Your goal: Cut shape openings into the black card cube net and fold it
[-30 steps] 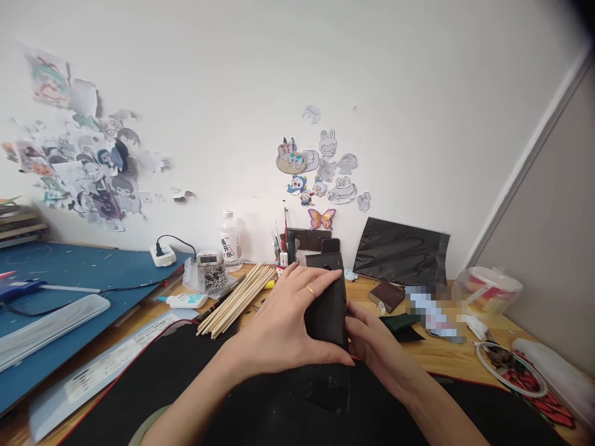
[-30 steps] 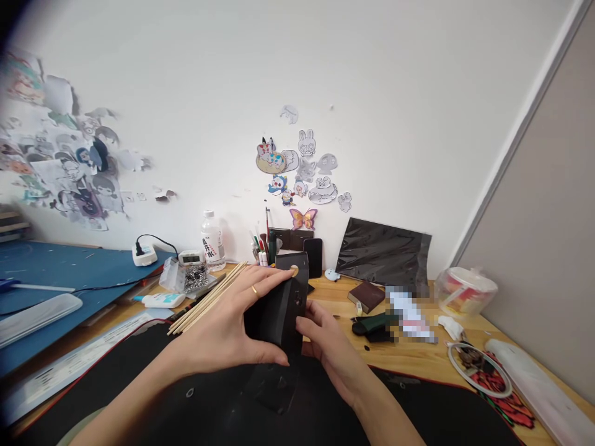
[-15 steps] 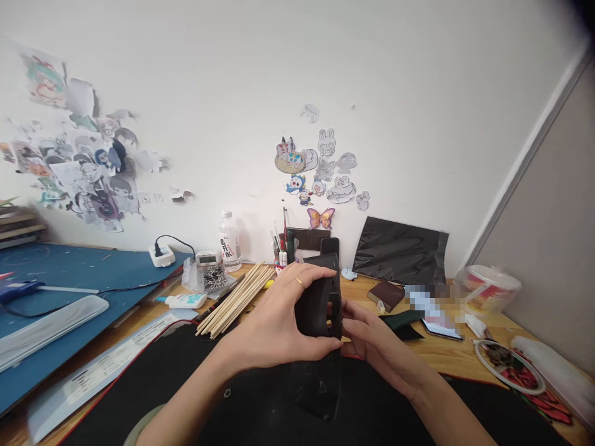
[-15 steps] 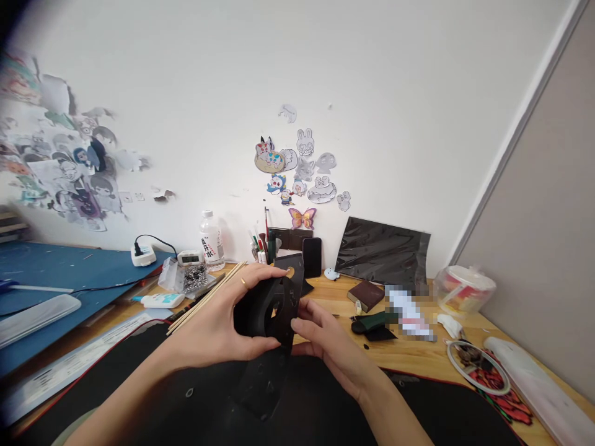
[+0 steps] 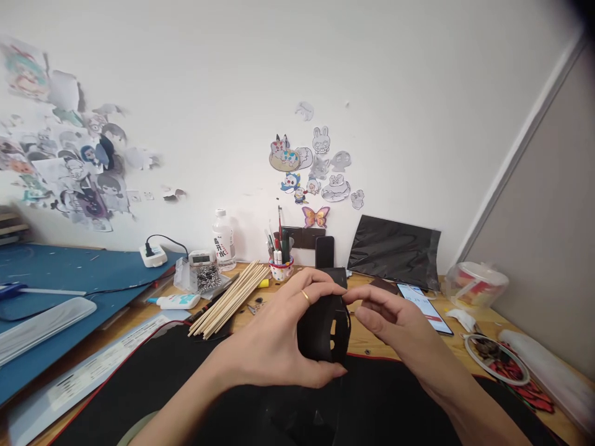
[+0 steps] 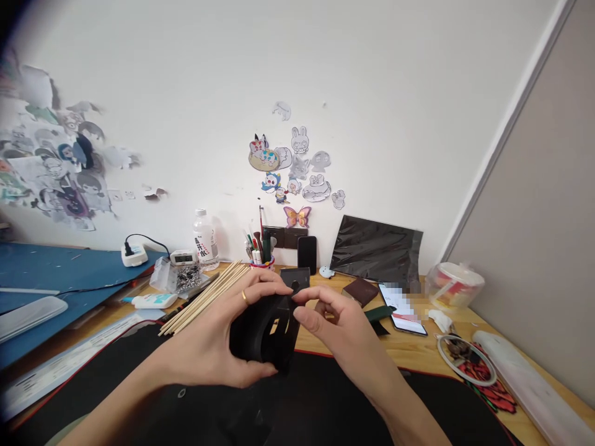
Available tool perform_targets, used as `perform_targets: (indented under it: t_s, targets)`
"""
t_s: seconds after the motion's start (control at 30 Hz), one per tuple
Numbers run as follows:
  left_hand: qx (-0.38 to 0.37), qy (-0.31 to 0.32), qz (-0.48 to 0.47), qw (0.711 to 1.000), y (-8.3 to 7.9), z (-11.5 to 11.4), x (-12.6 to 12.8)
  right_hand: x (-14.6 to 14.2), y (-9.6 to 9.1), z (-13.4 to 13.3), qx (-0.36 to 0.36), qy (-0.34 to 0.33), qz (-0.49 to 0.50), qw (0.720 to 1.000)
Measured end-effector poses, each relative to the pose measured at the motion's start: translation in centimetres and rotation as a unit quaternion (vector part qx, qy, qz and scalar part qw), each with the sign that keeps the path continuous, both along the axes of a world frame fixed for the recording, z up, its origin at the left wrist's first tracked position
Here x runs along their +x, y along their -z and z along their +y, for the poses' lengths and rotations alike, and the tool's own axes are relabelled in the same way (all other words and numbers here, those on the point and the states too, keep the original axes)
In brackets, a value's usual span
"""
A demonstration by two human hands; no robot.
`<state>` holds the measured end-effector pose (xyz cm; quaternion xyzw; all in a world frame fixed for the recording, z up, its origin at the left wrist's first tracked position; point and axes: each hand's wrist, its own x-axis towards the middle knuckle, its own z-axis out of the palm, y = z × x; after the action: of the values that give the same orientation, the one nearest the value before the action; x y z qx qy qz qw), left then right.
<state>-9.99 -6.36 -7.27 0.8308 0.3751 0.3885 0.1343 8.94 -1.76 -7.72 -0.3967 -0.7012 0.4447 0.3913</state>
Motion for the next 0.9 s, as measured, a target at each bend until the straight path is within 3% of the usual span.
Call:
perform_targets:
  t_s: [0.13, 0.37, 0.73, 0.9]
  targets:
    - [-0.017, 0.021, 0.004, 1.000, 0.1, -0.3, 0.4, 0.0, 0.0, 0.1, -0.021, -0.010, 0.014, 1.000]
    - [-0.037, 0.061, 0.007, 0.997, 0.4, 0.0, 0.5, 0.4, 0.1, 0.5, -0.129, -0.074, 0.054, 0.987]
    - [-0.024, 0.105, 0.029, 0.994, 0.3, 0.2, 0.2, 1.0, 0.6, 1.3, -0.162, -0.109, 0.042, 0.980]
    - [-0.024, 0.106, 0.047, 0.993, 0.2, 0.1, 0.1, 0.8, 0.5, 1.1, -0.159, -0.087, 0.022, 0.983]
